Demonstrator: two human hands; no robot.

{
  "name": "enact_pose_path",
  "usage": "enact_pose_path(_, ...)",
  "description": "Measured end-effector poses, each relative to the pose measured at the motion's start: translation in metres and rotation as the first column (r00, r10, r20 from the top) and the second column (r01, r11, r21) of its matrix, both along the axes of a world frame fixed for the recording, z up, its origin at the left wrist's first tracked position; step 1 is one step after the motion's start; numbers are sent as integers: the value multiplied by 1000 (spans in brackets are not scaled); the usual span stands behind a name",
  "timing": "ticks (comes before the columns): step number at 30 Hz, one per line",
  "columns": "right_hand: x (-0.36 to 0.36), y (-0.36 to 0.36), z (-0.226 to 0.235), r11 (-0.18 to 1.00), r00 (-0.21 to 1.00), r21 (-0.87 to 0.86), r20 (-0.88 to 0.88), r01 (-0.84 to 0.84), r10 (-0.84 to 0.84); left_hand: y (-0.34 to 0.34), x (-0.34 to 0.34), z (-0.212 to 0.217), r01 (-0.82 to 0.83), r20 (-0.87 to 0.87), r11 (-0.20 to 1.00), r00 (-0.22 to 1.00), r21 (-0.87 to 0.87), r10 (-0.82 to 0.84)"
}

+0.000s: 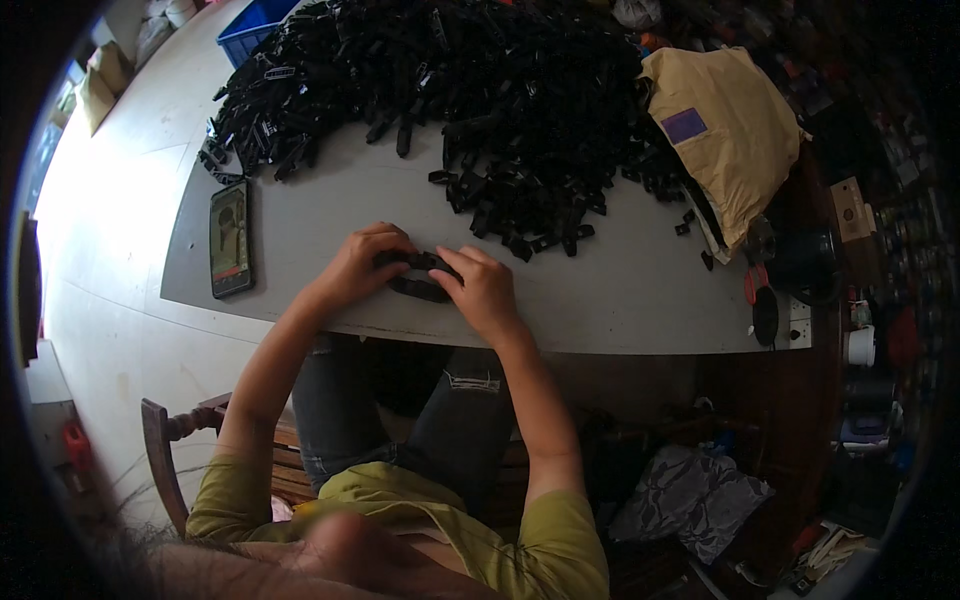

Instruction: Assemble and sort black plastic components on a workbench.

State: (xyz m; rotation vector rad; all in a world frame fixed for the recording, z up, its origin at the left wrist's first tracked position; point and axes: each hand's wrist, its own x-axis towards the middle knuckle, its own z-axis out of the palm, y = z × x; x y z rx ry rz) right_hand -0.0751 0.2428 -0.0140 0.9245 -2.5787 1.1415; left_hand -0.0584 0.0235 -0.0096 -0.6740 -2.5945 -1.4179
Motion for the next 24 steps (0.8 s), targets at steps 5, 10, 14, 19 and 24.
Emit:
enact_pose_path(5, -4, 13, 7, 999, 998, 52, 58, -5, 2, -5, -4, -5, 24, 23, 1000, 999, 0, -24)
enact_pose_path(10, -5, 0, 3, 994, 996, 64, -19, -90, 92, 0, -3, -2, 64, -28, 998, 998, -5, -64)
enact_pose_path(14, 9, 9, -8, 995, 995, 80, -79, -52, 58, -19, -13, 0, 218, 52, 975, 975, -51, -216)
enact_pose_path(19, 46, 10, 5, 985, 990, 100, -7, -141, 142, -118, -73, 7, -756, -532, 599, 632, -265, 563)
enact_pose_path(24, 54, 19, 1, 983, 986, 86, -11, -165, 167, -146, -101, 6, -748, -252, 432, 606, -503, 755)
